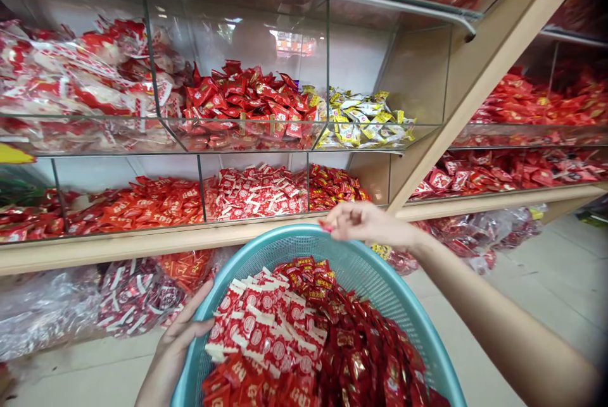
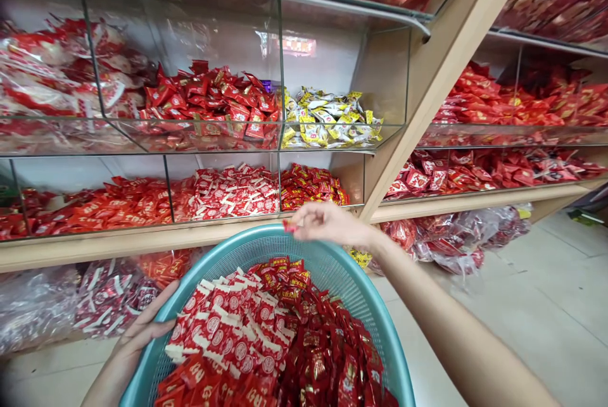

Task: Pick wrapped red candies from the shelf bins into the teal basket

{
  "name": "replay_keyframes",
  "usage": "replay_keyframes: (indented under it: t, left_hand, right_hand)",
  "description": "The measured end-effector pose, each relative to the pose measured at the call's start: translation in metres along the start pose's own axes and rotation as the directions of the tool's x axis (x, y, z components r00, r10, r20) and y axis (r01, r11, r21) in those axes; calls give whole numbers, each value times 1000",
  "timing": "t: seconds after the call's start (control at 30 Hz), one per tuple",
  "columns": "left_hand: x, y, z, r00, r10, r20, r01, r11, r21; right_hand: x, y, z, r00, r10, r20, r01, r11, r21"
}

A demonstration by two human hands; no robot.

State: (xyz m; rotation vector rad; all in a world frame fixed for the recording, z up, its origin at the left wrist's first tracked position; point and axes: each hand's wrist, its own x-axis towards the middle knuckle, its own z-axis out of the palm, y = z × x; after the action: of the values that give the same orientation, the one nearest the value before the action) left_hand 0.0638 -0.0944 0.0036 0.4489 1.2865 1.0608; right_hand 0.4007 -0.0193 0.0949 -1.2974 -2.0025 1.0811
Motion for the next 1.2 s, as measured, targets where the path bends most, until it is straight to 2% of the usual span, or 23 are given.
replay_keyframes:
  t: [0.07,0.1,0.17,0.23,0.33,0.5,0.6,0.7,0.8,0.87,0.93,1.07,1.13,1.2]
  left_hand:
    - [-2,0,0,1000,-15,7,15,1000,-8]
    - [-3,0,1,1000,-18,12,19,1000,-16]
    - [-6,0,3,1000,-25,17,25,999,-24]
    - [-7,1,3,1000,-27,14,27,999,-24]
    - [-6,1,2,1000,-22,10,22,999,-25]
    - [-2,1,-1,1000,-29,6,29,998,-60]
    - [1,0,-4,1000,-26,17,26,999,-32]
    - [7,-2,-7,1000,23,-6,-23,999,26]
    - [12,-3,-9,995,85,-43,-82,994,68]
    - [14,-3,-9,996,83,-43,-80,994,78]
    - [12,-2,-8,998,60,-19,-58,995,82]
    - [6,1,-5,1000,3,29,-4,1000,24]
    - [4,2,-5,999,-19,28,19,1000,-9]
    - [5,2,-6,1000,11,-8,-11,1000,3]
  right_hand:
    - [2,9,26,987,11,163,18,984,-175]
    - [5,15,39,982,24,185,33,953,-300]
    - [14,25,60,986,52,161,46,831,-554]
    - [23,29,75,990,78,119,33,688,-725]
    - [32,28,87,984,129,124,27,576,-817]
    - [30,24,95,985,124,122,30,570,-821]
    - [20,17,85,996,25,88,49,666,-744]
    - [12,7,57,994,-106,19,96,796,-598]
    - [17,8,19,960,-169,-223,26,848,-530]
    - [31,19,-5,895,-174,-411,-76,848,-525]
    - [51,34,-22,839,-160,-520,-169,831,-530]
    - [92,59,-32,815,-53,-577,-325,782,-531]
    - [105,64,-29,800,-6,-600,-399,742,-539]
    - [110,66,-26,799,9,-601,-439,691,-574]
